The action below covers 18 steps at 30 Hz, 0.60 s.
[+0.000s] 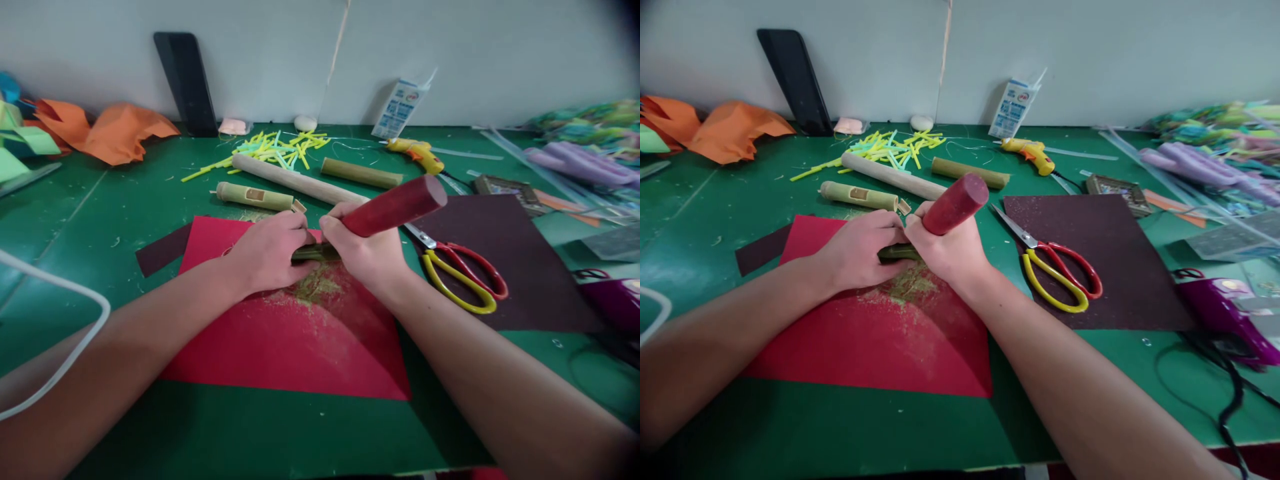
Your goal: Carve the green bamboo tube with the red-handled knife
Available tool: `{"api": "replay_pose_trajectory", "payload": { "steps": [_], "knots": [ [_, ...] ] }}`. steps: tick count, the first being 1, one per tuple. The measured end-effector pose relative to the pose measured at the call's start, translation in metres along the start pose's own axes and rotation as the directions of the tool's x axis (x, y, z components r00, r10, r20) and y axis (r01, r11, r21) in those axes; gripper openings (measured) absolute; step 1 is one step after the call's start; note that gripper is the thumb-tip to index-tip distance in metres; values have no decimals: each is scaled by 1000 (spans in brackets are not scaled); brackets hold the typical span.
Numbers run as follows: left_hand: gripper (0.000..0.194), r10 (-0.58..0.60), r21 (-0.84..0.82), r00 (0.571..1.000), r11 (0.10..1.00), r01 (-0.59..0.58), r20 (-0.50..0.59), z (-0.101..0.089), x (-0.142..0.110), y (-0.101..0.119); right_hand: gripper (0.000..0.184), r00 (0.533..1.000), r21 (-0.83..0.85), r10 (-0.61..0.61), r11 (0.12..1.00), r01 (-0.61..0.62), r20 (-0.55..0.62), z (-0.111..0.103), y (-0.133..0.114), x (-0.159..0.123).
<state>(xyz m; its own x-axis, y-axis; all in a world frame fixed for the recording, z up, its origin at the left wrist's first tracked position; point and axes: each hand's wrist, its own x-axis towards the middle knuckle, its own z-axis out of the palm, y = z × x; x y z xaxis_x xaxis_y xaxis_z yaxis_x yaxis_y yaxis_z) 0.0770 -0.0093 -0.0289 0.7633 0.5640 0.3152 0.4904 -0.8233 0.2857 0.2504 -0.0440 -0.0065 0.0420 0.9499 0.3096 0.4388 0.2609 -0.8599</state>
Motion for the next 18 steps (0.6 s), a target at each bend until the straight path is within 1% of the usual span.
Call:
{"api": "replay_pose_trajectory", "payload": {
  "steps": [6,18],
  "knots": [
    [24,-20,8,1000,1000,20,0,1,0,2,24,999,29,24,999,-23,-37,3,5,1],
    [27,-51,70,999,996,51,-4,3,1,3,21,999,22,25,999,-24,-29,3,6,3]
  ]
}}
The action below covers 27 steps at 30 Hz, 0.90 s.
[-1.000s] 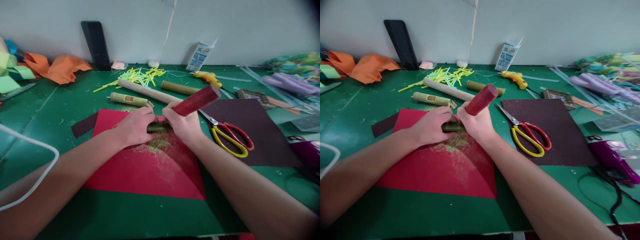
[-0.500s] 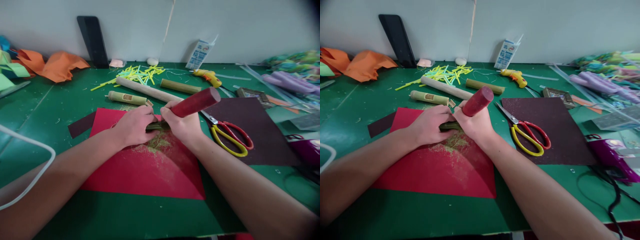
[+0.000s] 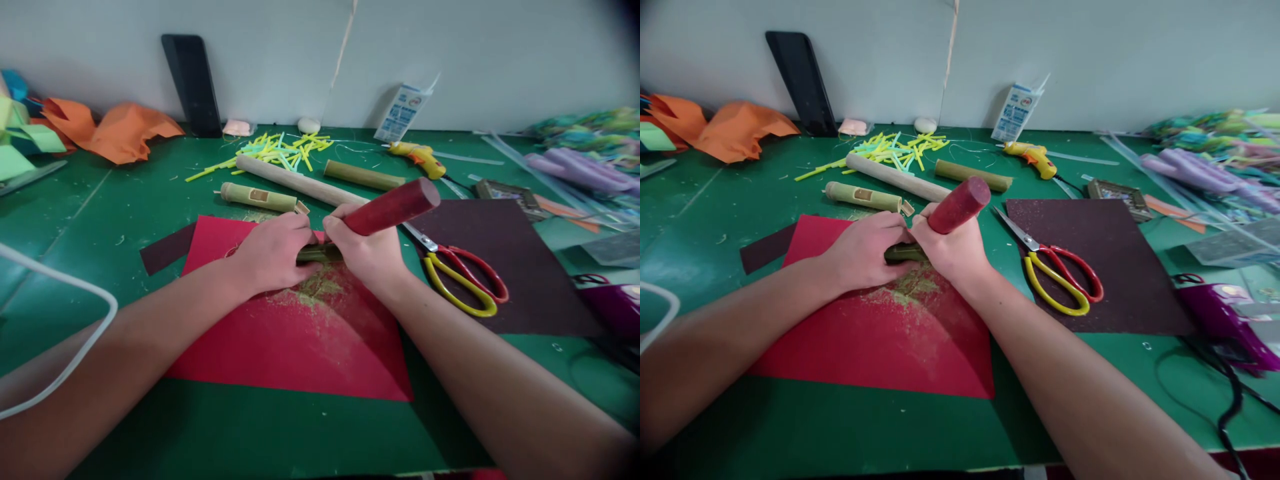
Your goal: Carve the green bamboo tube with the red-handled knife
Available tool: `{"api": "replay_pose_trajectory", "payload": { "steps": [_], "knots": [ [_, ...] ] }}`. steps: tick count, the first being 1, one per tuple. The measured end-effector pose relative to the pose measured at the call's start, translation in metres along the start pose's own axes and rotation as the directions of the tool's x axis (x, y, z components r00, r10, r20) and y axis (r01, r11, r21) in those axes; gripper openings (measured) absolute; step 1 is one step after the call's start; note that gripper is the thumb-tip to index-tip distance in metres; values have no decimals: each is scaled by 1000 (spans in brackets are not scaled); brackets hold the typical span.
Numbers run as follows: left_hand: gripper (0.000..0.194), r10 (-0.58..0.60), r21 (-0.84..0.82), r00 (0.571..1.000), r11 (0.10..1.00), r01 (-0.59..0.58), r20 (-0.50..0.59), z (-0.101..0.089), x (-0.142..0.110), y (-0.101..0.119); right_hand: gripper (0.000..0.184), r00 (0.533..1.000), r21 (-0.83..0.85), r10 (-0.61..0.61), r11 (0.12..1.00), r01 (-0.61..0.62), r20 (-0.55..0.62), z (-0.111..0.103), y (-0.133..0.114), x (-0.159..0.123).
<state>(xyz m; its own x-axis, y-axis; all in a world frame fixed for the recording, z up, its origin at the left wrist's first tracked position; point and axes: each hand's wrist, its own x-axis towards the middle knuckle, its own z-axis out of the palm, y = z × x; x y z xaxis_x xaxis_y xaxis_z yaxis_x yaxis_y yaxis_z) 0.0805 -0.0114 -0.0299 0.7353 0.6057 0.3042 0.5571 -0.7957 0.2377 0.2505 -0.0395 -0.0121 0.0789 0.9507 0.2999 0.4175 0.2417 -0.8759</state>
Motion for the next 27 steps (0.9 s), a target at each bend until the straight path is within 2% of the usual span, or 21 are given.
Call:
{"api": "replay_pose_trajectory", "payload": {
  "steps": [14,20,24,27],
  "knots": [
    [26,-18,-10,1000,1000,18,5,-1,0,1,19,1000,38,-4,999,5,-19,1,2,1],
    [21,0,-132,1000,991,3,24,0,2,-4,25,998,5,-54,999,54,33,2,-1,-1],
    [19,4,-185,999,983,3,38,-1,3,-7,22,996,74,2,997,-8,88,2,-1,-4],
    [21,-9,-188,999,982,17,42,-2,3,-6,23,1000,103,7,995,-8,7,2,0,-5]
  ]
}}
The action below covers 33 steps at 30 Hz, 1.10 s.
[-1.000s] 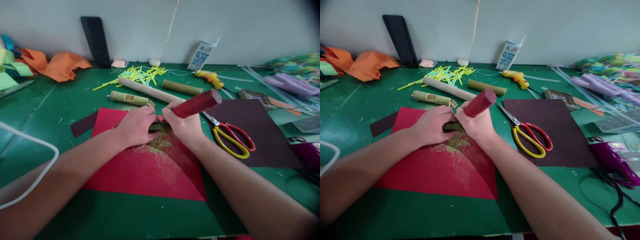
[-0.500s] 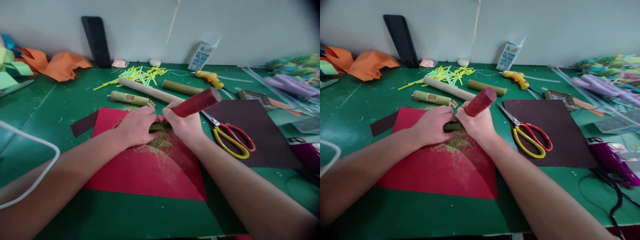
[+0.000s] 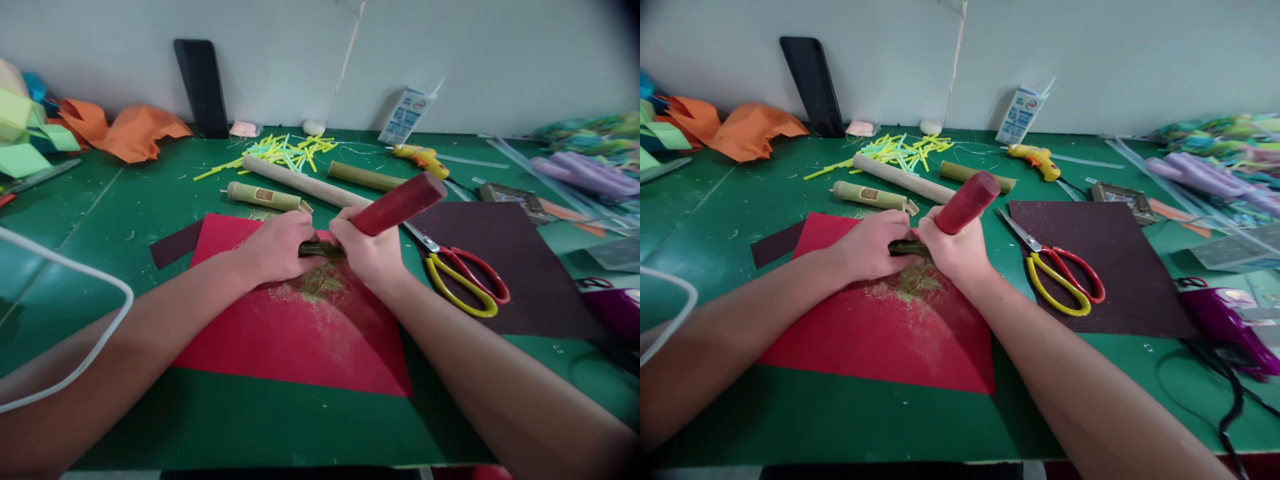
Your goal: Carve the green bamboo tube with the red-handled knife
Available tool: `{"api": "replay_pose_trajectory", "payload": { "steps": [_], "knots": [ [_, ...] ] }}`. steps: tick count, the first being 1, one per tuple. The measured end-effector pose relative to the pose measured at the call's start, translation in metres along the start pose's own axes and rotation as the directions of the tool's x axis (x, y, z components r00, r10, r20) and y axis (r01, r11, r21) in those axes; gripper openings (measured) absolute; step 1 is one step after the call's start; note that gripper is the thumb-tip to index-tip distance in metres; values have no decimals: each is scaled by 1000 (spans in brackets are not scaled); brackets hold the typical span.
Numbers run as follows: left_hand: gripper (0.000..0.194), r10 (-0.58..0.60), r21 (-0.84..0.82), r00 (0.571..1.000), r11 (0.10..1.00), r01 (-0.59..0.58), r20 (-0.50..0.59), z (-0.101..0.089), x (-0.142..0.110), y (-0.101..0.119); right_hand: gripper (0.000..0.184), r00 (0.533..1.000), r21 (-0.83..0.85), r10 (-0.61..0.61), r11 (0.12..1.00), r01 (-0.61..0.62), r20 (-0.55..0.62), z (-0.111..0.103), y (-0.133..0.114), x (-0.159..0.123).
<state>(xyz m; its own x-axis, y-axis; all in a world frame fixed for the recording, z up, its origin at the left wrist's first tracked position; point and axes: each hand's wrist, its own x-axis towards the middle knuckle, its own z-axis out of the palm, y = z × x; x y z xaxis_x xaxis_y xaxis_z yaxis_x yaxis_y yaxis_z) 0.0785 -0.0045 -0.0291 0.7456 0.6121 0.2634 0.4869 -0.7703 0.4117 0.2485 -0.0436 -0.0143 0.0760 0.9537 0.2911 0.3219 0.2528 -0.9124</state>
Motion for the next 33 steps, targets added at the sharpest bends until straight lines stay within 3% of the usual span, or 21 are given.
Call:
{"api": "replay_pose_trajectory", "payload": {
  "steps": [3,16,23,27,33],
  "knots": [
    [23,-25,-13,1000,1000,25,-3,0,0,2,24,999,16,10,1000,-9,-46,0,0,1],
    [20,-16,28,1000,999,17,-16,0,0,2,18,998,-60,-22,998,19,-57,3,1,6],
    [22,7,-9,1000,1000,-7,-1,0,0,-2,21,993,-30,74,997,-72,87,-2,-5,3],
    [24,6,62,999,998,-4,-33,2,-1,-1,22,996,10,76,997,-76,-54,0,-5,4],
    [24,44,150,998,988,-36,-53,3,-3,1,17,997,-28,70,997,-70,-26,0,-3,7]
  ]
}}
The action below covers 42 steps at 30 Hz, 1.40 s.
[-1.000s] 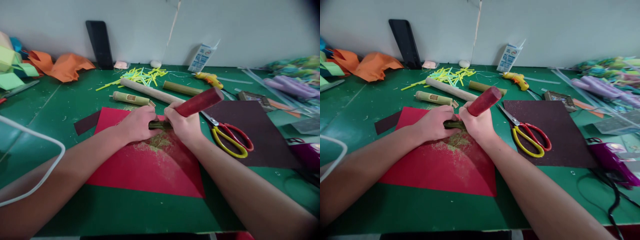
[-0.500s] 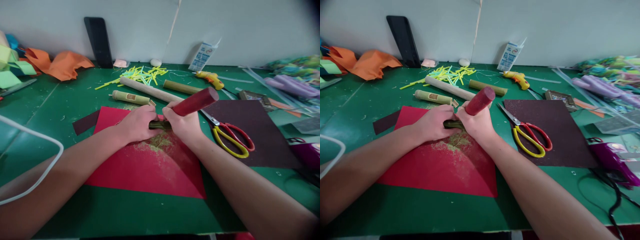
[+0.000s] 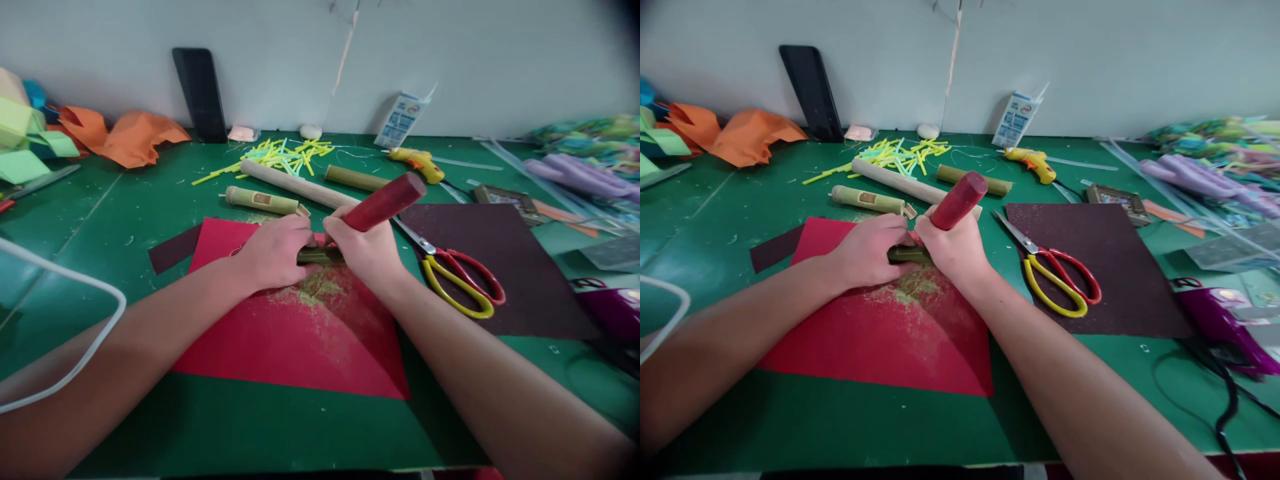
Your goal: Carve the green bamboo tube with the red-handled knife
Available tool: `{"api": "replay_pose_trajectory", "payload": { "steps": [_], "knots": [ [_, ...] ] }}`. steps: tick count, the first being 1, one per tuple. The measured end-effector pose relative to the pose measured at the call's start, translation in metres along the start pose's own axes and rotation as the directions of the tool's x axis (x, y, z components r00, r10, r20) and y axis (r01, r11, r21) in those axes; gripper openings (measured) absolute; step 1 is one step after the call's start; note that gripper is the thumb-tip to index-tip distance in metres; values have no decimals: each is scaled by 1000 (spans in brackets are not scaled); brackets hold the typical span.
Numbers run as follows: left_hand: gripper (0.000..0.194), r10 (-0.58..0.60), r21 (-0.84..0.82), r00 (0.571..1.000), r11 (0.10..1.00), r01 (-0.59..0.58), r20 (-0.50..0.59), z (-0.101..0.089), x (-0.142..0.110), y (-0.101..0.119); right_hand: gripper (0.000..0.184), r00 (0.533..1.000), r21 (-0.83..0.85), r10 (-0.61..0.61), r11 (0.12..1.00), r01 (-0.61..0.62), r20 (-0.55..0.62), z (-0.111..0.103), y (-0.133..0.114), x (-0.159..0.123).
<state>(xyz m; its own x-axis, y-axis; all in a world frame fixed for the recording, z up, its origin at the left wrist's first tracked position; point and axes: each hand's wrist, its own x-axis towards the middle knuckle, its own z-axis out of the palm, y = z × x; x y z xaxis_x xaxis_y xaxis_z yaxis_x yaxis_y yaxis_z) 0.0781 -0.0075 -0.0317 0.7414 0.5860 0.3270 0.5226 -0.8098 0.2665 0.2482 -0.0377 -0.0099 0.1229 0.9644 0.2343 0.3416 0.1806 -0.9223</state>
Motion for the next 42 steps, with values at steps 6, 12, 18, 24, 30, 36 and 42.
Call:
{"api": "replay_pose_trajectory", "payload": {
  "steps": [6,12,18,24,30,36,42],
  "knots": [
    [30,7,49,1000,999,-6,-27,-6,-3,12,21,1000,-30,25,999,-25,3,-3,-2,-3],
    [29,29,117,1000,993,-30,4,-8,-5,16,23,998,-60,-42,997,39,-47,-11,-8,-13],
    [26,81,130,996,989,-75,-37,-8,-5,15,25,999,-56,-48,997,48,3,-15,-6,-16],
    [22,33,79,999,996,-32,-14,-7,-5,14,23,998,-30,-21,999,23,62,-14,-2,-15],
    [22,7,36,1000,999,-7,-4,-6,-5,13,21,998,-32,-5,999,7,69,-13,-3,-16],
    [25,-6,38,1000,999,5,23,-6,-5,13,21,998,-26,-23,999,24,65,-12,-3,-16],
    [23,-14,46,1000,999,12,26,-5,-4,14,22,997,-29,-1,1000,4,75,-12,-4,-16]
  ]
}}
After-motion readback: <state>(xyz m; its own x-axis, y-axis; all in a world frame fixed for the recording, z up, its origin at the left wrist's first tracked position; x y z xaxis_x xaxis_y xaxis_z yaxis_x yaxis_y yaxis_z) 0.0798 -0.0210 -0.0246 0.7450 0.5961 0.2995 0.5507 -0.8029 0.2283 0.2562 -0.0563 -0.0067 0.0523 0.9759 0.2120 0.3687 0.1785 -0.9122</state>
